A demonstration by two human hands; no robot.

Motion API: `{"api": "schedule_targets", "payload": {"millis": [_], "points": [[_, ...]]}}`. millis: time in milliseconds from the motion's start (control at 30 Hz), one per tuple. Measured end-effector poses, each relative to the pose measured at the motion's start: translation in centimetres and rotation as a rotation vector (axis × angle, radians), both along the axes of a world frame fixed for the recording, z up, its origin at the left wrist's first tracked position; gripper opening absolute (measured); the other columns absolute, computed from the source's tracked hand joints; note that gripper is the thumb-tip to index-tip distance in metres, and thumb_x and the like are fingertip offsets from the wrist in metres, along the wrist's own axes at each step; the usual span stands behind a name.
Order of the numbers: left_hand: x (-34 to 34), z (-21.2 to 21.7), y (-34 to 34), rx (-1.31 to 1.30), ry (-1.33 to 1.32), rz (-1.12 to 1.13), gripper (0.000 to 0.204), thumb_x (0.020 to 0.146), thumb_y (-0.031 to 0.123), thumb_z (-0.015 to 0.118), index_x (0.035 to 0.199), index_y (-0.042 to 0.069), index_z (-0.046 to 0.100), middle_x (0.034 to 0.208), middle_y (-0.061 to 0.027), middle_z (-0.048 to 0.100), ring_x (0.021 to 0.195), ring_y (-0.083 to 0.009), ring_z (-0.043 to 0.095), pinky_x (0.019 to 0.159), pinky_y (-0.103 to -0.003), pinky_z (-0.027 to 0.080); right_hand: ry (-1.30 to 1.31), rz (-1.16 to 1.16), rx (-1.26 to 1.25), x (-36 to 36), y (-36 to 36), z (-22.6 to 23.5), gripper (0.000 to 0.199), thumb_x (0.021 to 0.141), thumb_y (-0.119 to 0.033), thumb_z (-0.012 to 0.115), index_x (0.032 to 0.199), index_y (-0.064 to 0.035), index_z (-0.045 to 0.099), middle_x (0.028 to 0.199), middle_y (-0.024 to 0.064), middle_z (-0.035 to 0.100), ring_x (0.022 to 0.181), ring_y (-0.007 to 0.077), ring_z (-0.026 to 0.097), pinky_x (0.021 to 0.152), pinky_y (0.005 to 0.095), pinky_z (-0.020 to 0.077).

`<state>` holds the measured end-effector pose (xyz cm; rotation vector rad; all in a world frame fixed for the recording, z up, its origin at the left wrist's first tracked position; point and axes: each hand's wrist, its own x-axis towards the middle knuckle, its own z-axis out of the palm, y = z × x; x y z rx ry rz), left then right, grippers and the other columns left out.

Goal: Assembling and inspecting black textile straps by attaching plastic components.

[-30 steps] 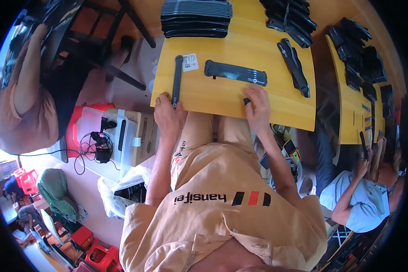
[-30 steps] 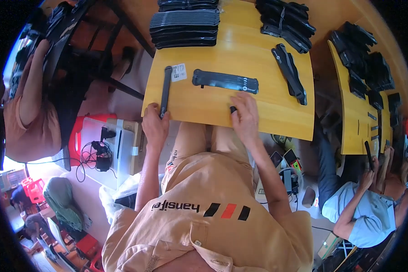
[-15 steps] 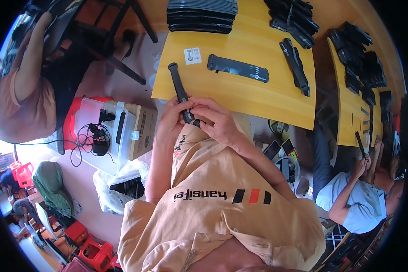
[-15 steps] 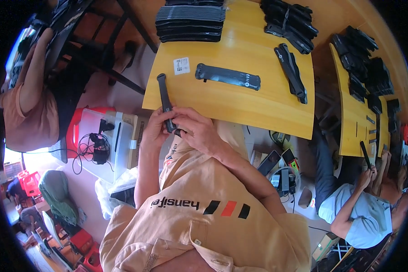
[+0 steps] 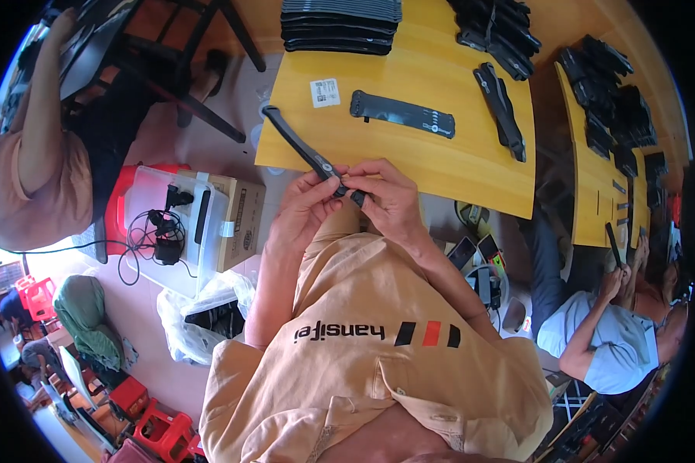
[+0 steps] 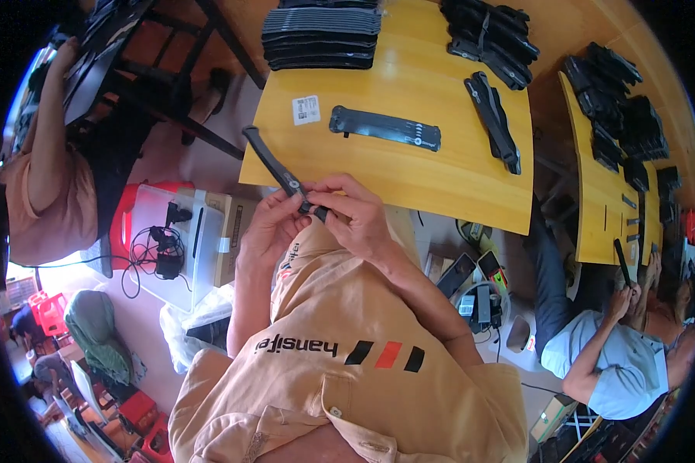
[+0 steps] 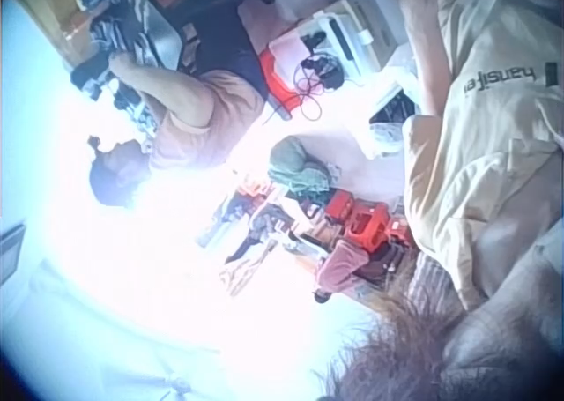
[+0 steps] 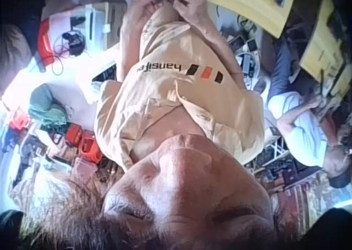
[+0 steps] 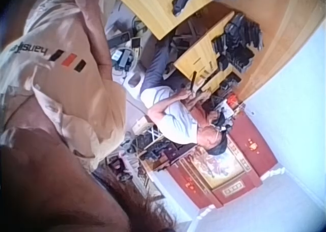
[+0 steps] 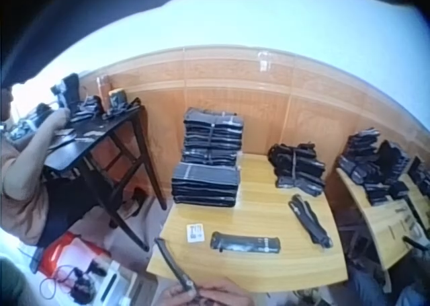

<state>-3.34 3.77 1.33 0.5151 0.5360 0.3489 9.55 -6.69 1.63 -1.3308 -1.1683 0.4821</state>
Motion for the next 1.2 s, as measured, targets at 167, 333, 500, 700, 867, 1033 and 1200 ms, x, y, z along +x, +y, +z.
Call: {"api": "schedule_targets", "payload": {"millis": [167,333,500,700,867,1033,1200], "points": [[0.7,-0.1,0.0,-0.005,0.0,-0.03,0.021,0.082,0.005,0.06,0.102,-0.002,0.059,0.086,-0.0074,0.064,0.073,-0.0098,0.061,0.062,-0.02,0.05,-0.066,-0.05,-0.031,0.6,-0.6,0.5,0.027,0.066,0.011,0.054,0.09,0.0022,0.064,0.086,0.0107,0.059,0.072,0.0175,0.061,0.062,0.0238,0.0489],[1.4,0.6,-0.6,0.044,0.083,0.009,0.021,0.083,0.008,0.06,0.101,-0.003,0.06,0.084,-0.0082,0.065,0.071,-0.0103,0.062,0.062,-0.019,0.051,-0.117,-0.067,-0.063,0.9,-0.8,1.5,0.021,0.068,0.008,0.055,0.088,0.0037,0.063,0.082,0.0118,0.06,0.065,0.0178,0.061,0.056,0.0234,0.0491],[1.5,0.8,-0.7,0.07,0.063,-0.003,0.022,0.085,0.014,0.058,0.098,-0.004,0.061,0.081,-0.0082,0.065,0.069,-0.0105,0.062,0.063,-0.019,0.052,-0.141,-0.065,-0.111,1.2,-1.4,2.2,0.021,0.068,0.008,0.055,0.087,0.0043,0.062,0.08,0.0118,0.06,0.065,0.0186,0.061,0.057,0.024,0.0498],[2.3,1.0,-1.7,0.283,0.199,0.065,0.019,0.083,0.016,0.062,0.09,-0.002,0.064,0.077,-0.0072,0.064,0.063,-0.0091,0.06,0.061,-0.02,0.051,-0.128,-0.022,-0.145,2.0,-1.7,2.4,0.02,0.068,0.006,0.056,0.087,0.0044,0.063,0.078,0.0123,0.061,0.065,0.0197,0.061,0.056,0.0249,0.0496],[2.5,1.5,-2.1,0.392,0.259,0.073,0.018,0.082,0.016,0.064,0.086,-0.002,0.064,0.075,-0.0065,0.064,0.062,-0.0089,0.059,0.06,-0.019,0.05,-0.183,-0.022,-0.144,2.3,-1.9,2.2,0.02,0.068,0.004,0.057,0.087,0.0042,0.063,0.078,0.0124,0.061,0.063,0.0211,0.061,0.056,0.0263,0.049],[2.7,1.8,-2.1,0.434,0.294,0.073,0.019,0.081,0.017,0.065,0.085,-0.002,0.064,0.074,-0.0065,0.063,0.061,-0.0091,0.059,0.059,-0.019,0.051,-0.193,-0.017,-0.15,2.3,-1.9,2.3,0.021,0.066,0.003,0.058,0.086,0.0038,0.063,0.075,0.0121,0.06,0.06,0.0205,0.059,0.054,0.0266,0.0478],[2.7,1.8,-2.0,0.436,0.284,0.029,0.025,0.081,0.016,0.064,0.097,-0.004,0.062,0.079,-0.0074,0.064,0.067,-0.0105,0.06,0.063,-0.021,0.05,-0.051,-0.075,-0.264,2.0,-1.9,2.3,0.018,0.068,0.002,0.058,0.085,0.0038,0.063,0.074,0.0123,0.06,0.059,0.0194,0.059,0.055,0.0259,0.048]]}}
